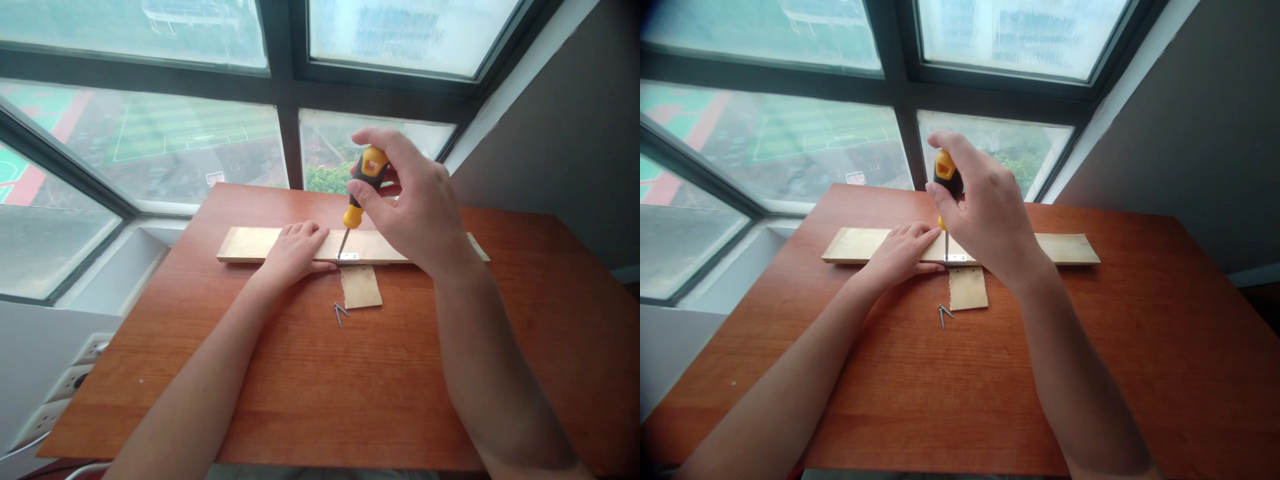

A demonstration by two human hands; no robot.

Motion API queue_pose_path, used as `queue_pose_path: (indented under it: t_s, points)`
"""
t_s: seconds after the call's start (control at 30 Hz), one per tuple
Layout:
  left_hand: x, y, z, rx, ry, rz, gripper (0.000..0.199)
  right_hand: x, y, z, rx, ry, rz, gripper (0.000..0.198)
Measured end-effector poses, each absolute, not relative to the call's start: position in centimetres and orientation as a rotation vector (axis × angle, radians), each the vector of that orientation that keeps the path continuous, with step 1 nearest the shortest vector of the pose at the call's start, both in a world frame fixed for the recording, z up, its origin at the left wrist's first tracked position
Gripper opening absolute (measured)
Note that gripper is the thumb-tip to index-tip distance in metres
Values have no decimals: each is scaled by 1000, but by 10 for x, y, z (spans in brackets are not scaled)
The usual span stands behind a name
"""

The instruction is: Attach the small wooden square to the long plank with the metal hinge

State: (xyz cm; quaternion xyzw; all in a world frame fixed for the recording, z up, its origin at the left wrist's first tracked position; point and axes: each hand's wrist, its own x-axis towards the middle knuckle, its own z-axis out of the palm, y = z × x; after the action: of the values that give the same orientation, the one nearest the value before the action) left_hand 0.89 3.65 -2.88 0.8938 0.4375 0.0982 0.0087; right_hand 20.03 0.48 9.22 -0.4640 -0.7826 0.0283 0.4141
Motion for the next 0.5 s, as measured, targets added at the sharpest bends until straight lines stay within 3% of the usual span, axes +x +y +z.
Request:
queue_pose_path:
  t_s: [0.27, 0.5]
  points:
    - [9, 36, -29, 2798, 1378, 304, 72, 196, 0, 100, -1398, -1952, -158, 39]
    - [9, 35, -27, 2792, 1386, 292, 72, 199, -1, 99, -1391, -1987, -94, 41]
